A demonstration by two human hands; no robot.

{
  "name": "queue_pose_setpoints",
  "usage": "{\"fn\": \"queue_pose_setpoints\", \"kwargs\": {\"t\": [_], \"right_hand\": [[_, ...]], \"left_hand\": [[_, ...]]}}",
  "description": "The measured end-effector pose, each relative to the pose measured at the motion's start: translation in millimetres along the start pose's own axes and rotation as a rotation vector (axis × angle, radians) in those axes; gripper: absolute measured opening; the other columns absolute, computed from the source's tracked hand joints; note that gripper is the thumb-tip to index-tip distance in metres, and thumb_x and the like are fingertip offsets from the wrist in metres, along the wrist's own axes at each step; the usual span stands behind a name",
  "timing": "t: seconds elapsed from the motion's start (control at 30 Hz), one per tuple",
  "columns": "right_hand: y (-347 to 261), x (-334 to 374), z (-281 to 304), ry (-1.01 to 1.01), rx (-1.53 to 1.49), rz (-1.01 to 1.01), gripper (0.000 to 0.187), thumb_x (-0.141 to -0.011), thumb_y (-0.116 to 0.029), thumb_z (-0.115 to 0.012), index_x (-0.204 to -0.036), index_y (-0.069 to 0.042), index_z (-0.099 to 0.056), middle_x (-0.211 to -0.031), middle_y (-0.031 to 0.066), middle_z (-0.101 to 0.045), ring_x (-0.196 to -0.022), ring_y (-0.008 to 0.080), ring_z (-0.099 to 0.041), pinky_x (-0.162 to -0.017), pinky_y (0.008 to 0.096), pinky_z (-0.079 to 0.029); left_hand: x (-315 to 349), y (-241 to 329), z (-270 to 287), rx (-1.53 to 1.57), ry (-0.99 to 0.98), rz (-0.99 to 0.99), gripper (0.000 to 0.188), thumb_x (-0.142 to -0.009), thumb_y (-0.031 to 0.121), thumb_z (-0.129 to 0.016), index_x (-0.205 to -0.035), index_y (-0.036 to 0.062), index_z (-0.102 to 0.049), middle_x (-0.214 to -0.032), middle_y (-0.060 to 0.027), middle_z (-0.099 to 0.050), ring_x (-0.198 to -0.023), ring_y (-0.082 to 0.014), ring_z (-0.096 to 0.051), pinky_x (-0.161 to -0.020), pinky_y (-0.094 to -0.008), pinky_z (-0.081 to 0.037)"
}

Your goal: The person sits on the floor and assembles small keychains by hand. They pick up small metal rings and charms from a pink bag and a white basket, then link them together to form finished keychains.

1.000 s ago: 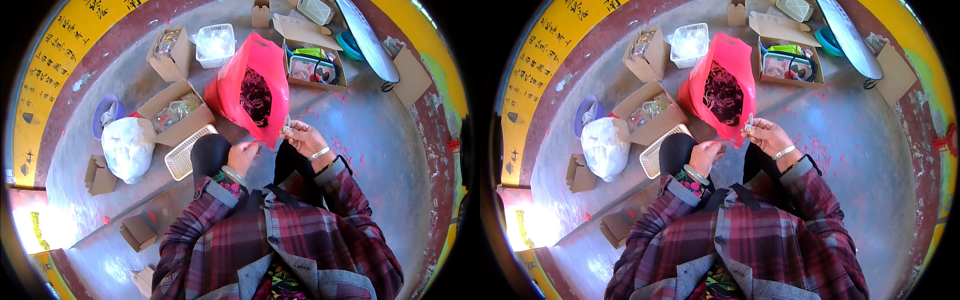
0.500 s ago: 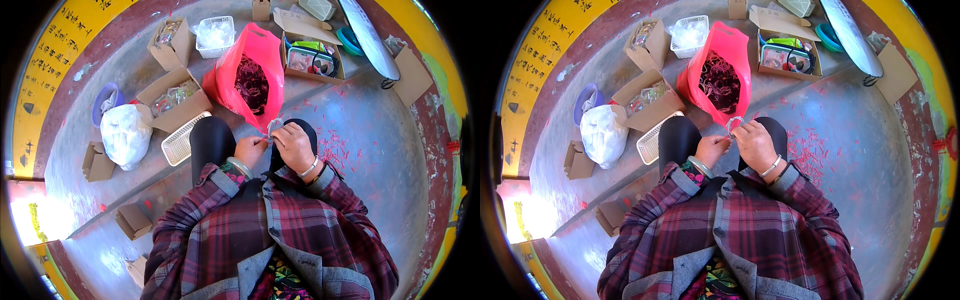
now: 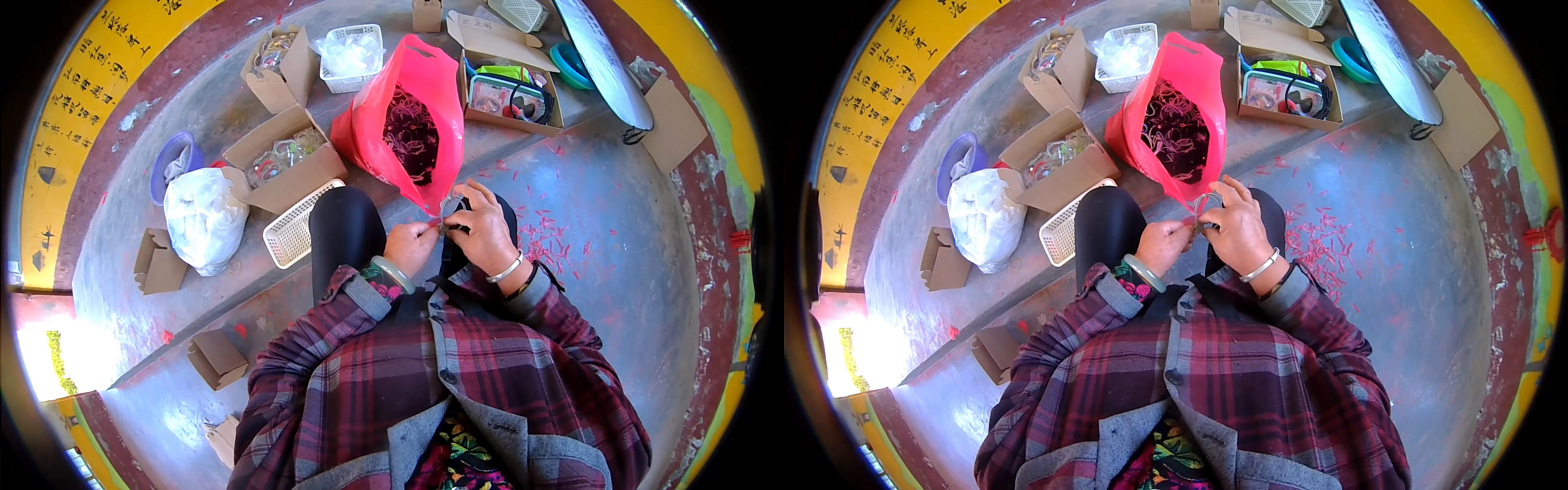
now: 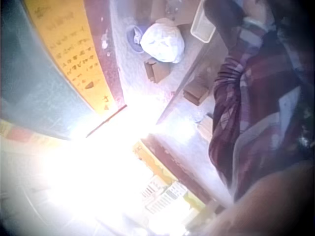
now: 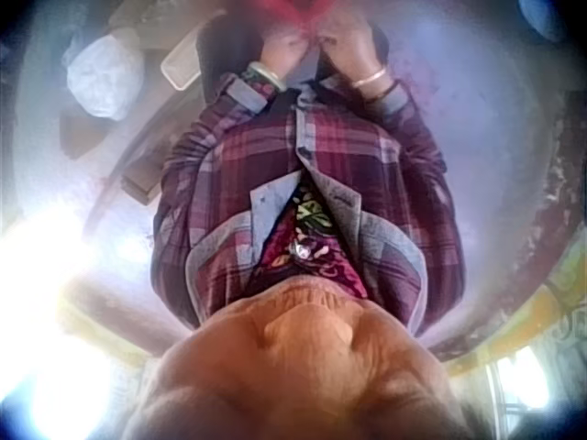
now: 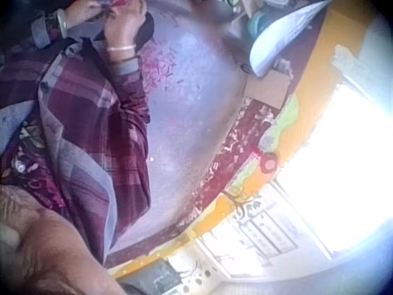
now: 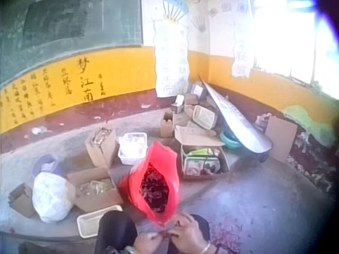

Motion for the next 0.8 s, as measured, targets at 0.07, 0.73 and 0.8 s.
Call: {"fn": "queue_pose_setpoints", "kwargs": {"t": [0.07,0.73,0.8], "right_hand": [[0,-2,2,-0.008,0.039,-0.034,0.010,-0.060,-0.004,-0.063,-0.070,-0.006,-0.066,-0.118,0.0155,-0.052,-0.120,0.0342,-0.041,-0.088,0.0441,-0.038],[-12,-14,-9,-0.274,0.054,0.173,0.006,-0.063,-0.010,-0.062,-0.067,-0.008,-0.066,-0.127,0.0195,-0.047,-0.125,0.0410,-0.033,-0.090,0.0497,-0.037],[-5,-11,-17,-0.325,0.027,0.151,0.008,-0.064,-0.011,-0.062,-0.069,-0.009,-0.066,-0.127,0.0196,-0.046,-0.125,0.0418,-0.033,-0.091,0.0510,-0.037]], "left_hand": [[4,14,3,-0.065,-0.002,-0.022,0.034,-0.084,0.026,-0.054,-0.073,-0.0047,-0.063,-0.061,-0.0088,-0.061,-0.057,-0.0111,-0.056,-0.053,-0.0266,-0.043],[11,5,-10,0.369,-0.139,0.150,0.028,-0.091,0.017,-0.047,-0.097,-0.0064,-0.062,-0.089,-0.0104,-0.063,-0.080,-0.0153,-0.062,-0.064,-0.0297,-0.056],[11,6,-10,0.370,-0.150,0.125,0.029,-0.092,0.018,-0.045,-0.101,-0.0053,-0.061,-0.091,-0.0106,-0.063,-0.082,-0.0164,-0.062,-0.064,-0.0301,-0.056]]}}
Point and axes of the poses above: each hand's wrist, its own x-axis away from the middle knuckle, its own z-axis out of the back of the hand, y = z × x, the point moved 7 cm from there along -x, towards the middle knuckle
